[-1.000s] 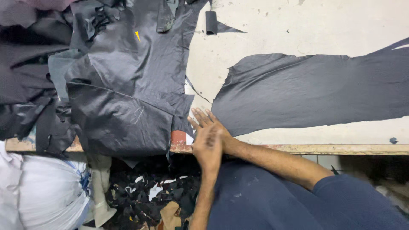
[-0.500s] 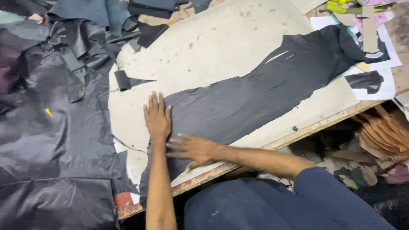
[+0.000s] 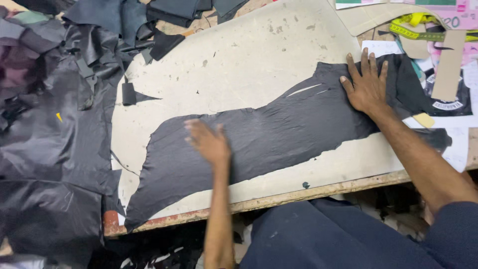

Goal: The person marks a large piece of black leather with chalk, then uses a utility knife to cut along the marked lines. They remove the cut piece and repeat the process with another section of leather, using a printed template to guide the cuts.

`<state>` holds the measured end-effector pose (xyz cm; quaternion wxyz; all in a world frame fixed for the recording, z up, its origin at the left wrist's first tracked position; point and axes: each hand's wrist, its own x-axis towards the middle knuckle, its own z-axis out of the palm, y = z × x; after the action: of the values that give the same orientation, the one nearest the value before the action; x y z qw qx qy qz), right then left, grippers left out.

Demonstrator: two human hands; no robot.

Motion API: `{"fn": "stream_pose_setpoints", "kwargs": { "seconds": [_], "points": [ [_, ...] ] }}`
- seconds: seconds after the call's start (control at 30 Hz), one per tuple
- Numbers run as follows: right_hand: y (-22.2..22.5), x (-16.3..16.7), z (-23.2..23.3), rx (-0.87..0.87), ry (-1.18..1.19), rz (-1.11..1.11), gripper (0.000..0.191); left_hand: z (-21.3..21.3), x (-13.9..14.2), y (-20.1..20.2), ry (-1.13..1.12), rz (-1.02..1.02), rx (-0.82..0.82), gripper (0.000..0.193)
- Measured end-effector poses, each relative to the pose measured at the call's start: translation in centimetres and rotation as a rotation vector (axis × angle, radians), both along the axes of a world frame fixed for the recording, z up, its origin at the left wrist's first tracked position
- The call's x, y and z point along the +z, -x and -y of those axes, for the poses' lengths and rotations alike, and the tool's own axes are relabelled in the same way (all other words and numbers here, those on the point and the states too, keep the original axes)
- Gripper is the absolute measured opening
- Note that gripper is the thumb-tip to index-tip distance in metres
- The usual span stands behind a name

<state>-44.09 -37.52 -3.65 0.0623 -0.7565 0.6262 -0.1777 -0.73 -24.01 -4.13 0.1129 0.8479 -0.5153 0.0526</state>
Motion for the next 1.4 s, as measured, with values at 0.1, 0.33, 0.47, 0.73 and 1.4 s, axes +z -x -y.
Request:
{"fn": "stream_pose_setpoints", "kwargs": {
  "seconds": [0.1,0.33,0.47,0.73,1.4],
  "points": [
    [0.6,-1.3,0.7,0.036,-0.038,0.041,0.071,-1.6,-0.1,16.4,0.08,-0.229,-0.565,0.095],
    [1.8,-0.9,1.3,0.171,-0.074,0.05,0.073,-4.4,-1.0,29.2,-0.185,-0.552,-1.313,0.106],
    [2.2,-1.2,0.7,0.209,0.04,0.098,0.074,-2.5,-2.1,20.8,-0.149,-0.299,-1.085,0.057],
    [2.8,-2.3,0.1,0.226,0.055,0.135,0.077,4.6,-1.3,14.3,0.104,-0.321,-0.648,0.044],
    [1.0,-2.0,-2.6,0.674,0.097,-0.065,0.052,3.0,-0.5,15.3,-0.173,-0.305,-0.649,0.152]
  ]
}}
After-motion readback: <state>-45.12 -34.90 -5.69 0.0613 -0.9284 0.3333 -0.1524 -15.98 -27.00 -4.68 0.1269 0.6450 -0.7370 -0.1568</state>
